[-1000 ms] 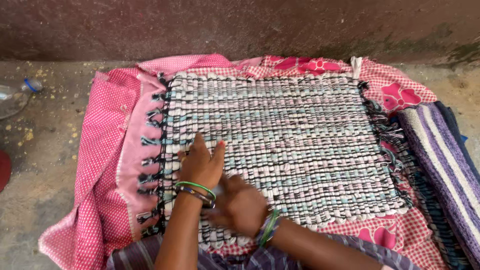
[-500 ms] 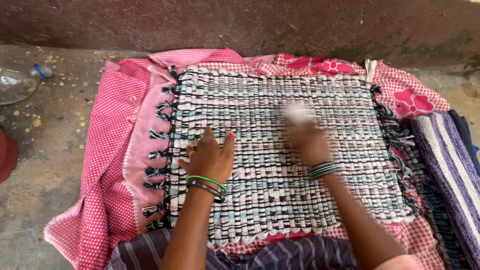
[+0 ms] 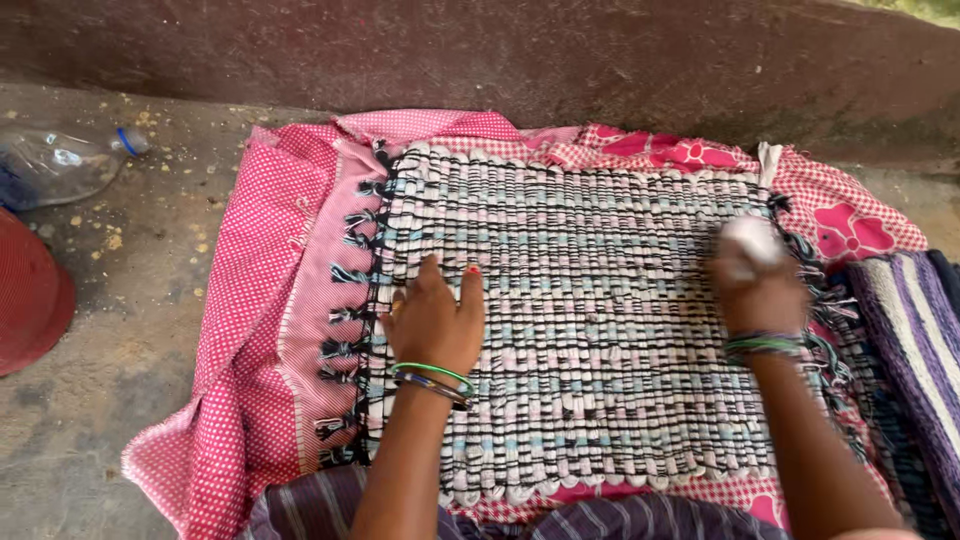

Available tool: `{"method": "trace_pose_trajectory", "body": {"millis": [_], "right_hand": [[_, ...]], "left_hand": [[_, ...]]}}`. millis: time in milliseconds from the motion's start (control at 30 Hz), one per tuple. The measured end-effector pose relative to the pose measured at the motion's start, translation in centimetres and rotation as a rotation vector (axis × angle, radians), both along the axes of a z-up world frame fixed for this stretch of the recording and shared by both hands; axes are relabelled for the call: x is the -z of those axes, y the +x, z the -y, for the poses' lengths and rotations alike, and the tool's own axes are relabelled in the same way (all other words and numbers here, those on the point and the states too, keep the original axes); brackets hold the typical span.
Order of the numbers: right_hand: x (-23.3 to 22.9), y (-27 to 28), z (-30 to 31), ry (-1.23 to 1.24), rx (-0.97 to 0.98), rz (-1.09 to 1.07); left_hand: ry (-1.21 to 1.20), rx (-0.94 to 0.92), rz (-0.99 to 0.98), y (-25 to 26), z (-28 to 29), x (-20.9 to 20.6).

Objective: The person scrubs a small woven mat with a white cleaning block while sitting on a cloth on the ground.

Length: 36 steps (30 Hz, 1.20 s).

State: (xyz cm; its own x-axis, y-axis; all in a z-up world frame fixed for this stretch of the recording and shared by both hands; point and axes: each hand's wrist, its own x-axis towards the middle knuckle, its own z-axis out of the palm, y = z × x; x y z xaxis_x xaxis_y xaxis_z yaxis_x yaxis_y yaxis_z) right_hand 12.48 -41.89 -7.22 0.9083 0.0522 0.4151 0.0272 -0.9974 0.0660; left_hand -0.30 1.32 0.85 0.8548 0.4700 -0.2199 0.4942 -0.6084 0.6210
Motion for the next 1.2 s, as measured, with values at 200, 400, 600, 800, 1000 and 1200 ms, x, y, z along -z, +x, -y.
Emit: {"method": "trace_pose_trajectory", "body": {"millis": [200,400,600,800,1000,1200], "right_hand": [[-1.3,3.1,-4.0,0.077,0.156,-0.345],[1.2,-7.4,-27.9,0.294,-0.645,-0.191],[2.2,-8.7,-25.5,0.096,-0.787,-0.345],[-1.1,4.7,-4.1,-0.149,-0.025,-0.209],[-0.8,7.5,-8.5,0.288,0.062,-0.372],[3.3,0.6,-34.0,0.251,-0.585,-0.169]], "left_hand": [[-0.018,-0.002,-0.024,0.2,0.1,0.0],[0.052,-0.054,0.144,0.2,-1.2,0.4],[0.07,-0.08,0.282,-0.4,-1.3,1.1],[0.037,-0.078,0.289,-0.2,-0.5,1.0],[0.032,-0.092,0.274,0.2,-0.5,0.6],[0.094,-0.164,0.392,-0.1,-1.4,0.3]]}}
